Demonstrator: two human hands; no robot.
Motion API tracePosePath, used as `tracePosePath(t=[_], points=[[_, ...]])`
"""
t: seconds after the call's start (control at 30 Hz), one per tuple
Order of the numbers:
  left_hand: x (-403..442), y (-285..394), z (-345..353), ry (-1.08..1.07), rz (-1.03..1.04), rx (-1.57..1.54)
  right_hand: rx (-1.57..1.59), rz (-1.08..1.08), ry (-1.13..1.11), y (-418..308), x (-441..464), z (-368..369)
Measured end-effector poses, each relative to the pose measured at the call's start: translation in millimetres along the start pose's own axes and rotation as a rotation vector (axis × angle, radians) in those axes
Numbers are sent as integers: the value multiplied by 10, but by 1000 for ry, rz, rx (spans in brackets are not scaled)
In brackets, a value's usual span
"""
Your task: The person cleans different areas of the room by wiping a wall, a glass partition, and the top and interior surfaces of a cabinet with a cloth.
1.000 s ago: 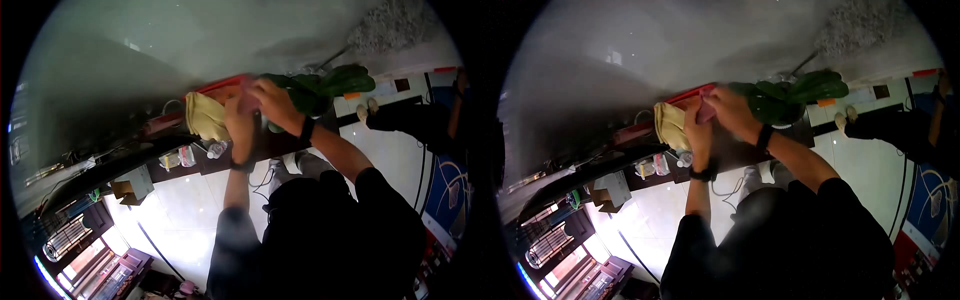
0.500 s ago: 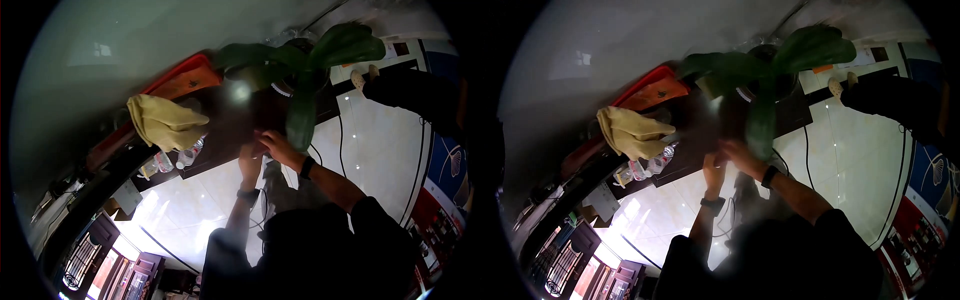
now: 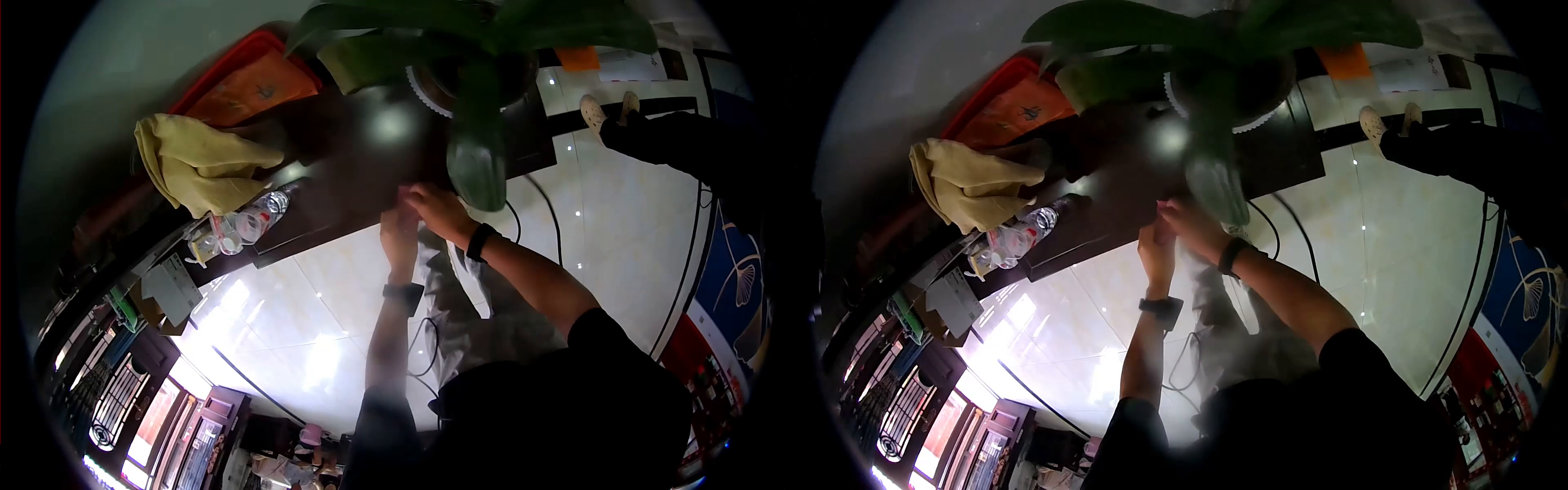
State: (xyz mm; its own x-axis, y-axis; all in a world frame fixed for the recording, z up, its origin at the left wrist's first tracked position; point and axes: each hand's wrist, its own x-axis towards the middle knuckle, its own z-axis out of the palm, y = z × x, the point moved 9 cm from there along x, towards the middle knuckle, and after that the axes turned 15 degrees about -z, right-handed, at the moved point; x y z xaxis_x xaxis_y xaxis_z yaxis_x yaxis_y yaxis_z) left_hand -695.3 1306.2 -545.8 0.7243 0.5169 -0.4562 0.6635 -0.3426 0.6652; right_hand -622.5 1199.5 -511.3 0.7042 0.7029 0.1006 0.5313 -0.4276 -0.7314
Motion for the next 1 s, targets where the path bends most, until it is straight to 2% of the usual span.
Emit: tracePosePath(t=[0.07, 0.13, 0.23, 0.33, 0.43, 0.47, 0.53, 0.57, 0.6, 0.63, 0.67, 0.7, 0.87, 1.0], points=[[-64, 108, 28, 54, 25, -11, 264, 111, 10, 70, -67, 10], [-117, 232, 4, 141, 111, 1, 146, 47, 129, 72, -73, -39], [-79, 14, 93, 122, 6, 96, 73, 91, -71, 82, -87, 50], [-11, -167, 264, 85, 71, 122, 209, 202, 82, 214, -250, 138], [47, -132, 375, 47, 68, 206, 133, 177, 144, 367, -388, 222], [34, 73, 332, 77, 276, 230, 139, 182, 161, 391, -385, 211], [-78, 554, -159, 1, 239, -198, 99, 192, 224, 456, -436, 202], [-194, 726, -428, -91, 115, -402, 48, 191, 267, 516, -450, 202], [-461, 1074, -803, -99, 167, -681, -1, 198, 306, 542, -482, 214], [-716, 1250, -1209, 90, 462, -474, -10, 207, 347, 537, -508, 267], [-931, 1330, -1480, 227, 675, -411, -18, 216, 389, 530, -536, 321], [-1005, 1349, -1634, 194, 739, -436, -146, 192, 407, 554, -543, 367], [-1033, 1070, -1491, 99, 813, -384, -86, 148, 512, 605, -641, 502], [-1001, 734, -1171, 76, 859, -340, -109, -25, 586, 692, -685, 529]])
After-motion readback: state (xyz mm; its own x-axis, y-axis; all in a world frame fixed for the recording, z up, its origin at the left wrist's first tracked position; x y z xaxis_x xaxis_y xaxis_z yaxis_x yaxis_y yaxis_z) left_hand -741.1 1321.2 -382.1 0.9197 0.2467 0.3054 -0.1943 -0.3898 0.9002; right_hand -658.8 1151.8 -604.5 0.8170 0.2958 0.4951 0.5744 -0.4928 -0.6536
